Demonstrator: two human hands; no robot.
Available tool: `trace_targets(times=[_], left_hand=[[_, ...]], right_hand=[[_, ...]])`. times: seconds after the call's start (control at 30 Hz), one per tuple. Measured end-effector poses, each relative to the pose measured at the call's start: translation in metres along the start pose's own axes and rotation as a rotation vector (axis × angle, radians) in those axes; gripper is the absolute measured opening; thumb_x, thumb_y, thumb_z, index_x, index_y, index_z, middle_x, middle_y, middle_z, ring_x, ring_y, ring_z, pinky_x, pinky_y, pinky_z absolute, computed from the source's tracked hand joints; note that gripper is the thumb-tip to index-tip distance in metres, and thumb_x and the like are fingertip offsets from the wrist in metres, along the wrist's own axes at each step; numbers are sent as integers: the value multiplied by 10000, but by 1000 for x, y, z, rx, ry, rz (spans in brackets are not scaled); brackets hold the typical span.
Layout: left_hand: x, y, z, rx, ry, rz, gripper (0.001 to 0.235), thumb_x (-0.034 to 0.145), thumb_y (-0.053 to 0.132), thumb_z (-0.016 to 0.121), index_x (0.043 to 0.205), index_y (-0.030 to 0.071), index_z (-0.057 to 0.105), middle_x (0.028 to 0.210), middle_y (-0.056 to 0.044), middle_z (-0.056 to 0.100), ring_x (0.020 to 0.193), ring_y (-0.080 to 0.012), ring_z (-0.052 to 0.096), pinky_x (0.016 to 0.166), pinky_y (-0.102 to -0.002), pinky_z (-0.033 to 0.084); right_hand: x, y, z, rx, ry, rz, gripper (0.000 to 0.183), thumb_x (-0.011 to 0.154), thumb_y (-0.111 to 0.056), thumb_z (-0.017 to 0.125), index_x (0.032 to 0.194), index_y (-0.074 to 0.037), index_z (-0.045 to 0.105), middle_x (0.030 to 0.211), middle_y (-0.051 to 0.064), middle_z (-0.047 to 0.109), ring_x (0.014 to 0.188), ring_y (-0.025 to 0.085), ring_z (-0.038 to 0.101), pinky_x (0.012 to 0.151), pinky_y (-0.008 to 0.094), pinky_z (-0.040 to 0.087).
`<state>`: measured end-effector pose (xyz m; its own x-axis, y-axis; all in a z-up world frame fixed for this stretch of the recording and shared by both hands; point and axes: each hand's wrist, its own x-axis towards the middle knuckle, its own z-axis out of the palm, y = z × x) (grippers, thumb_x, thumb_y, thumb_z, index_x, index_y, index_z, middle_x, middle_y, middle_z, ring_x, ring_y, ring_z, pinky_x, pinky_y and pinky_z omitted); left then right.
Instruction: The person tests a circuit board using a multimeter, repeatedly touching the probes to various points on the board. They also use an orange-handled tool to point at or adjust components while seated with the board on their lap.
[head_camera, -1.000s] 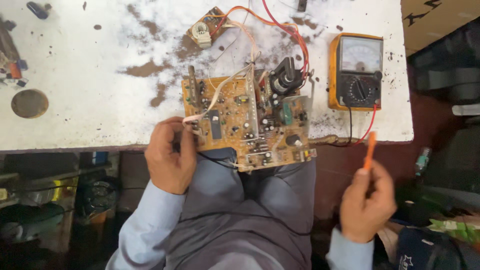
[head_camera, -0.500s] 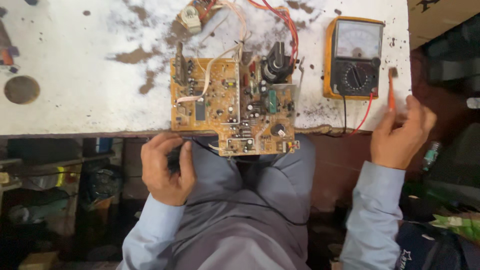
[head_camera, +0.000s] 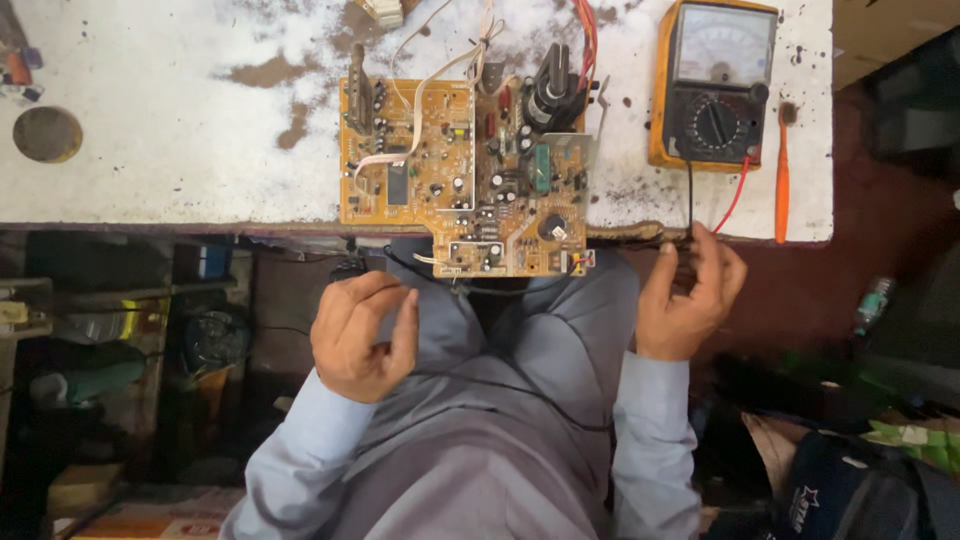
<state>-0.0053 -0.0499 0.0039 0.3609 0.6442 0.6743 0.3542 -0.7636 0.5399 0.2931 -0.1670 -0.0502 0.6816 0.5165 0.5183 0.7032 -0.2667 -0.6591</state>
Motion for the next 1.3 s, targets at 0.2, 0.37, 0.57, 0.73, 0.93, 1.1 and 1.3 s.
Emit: trace_targets(times=[0.2,0.37,0.57,0.73,0.93,1.1,1.3], left_hand=[[-9,6,0,-43,-7,-41,210,818,-87,779,962,-1,652,988,-138,688,819,-304,677,695,-374,537],[-20,9,1,-81,-62,-6,191,815,-47,782,951,2,655,981,-136,688,799,-298,679,684,-381,543],[-31,16,9,-179,-193,70,210,796,3,811,955,9,673,995,-125,692,723,-269,649,624,-371,503],[-42,21,16,-259,-353,130,205,834,88,802,985,47,669,1019,-88,676,766,-254,662,670,-371,514],[-55,26,29,-293,-501,110,253,889,110,739,1114,38,647,1096,-99,675,805,-272,676,712,-385,538],[-59,33,44,-300,-574,154,312,889,130,689,1175,25,627,1063,-91,663,873,-259,690,757,-382,537],[-59,42,57,-334,-619,140,283,916,130,664,1186,52,630,1002,-63,668,838,-247,677,760,-378,537]], right_hand=[[7,18,1,27,10,-3,248,974,30,790,1212,-37,765,1076,144,611,976,227,629,819,327,526],[11,21,-6,533,-61,126,56,1115,1,677,1168,18,680,1138,96,745,1071,145,687,995,281,542],[11,36,-10,191,-304,187,144,1004,-91,730,1052,4,634,907,117,705,783,182,617,710,314,489],[-34,100,-6,-131,-451,153,190,960,-212,677,991,-40,752,876,212,720,814,353,726,702,440,546],[-128,188,-11,-459,-595,237,369,925,-389,688,926,-24,745,848,282,699,817,486,686,736,538,552],[-171,196,-32,-532,-571,44,204,874,-244,673,956,-71,744,950,228,732,914,479,679,822,533,558],[-181,181,-56,-797,-873,482,456,867,-465,652,976,-41,778,1003,252,733,998,449,709,854,515,575]])
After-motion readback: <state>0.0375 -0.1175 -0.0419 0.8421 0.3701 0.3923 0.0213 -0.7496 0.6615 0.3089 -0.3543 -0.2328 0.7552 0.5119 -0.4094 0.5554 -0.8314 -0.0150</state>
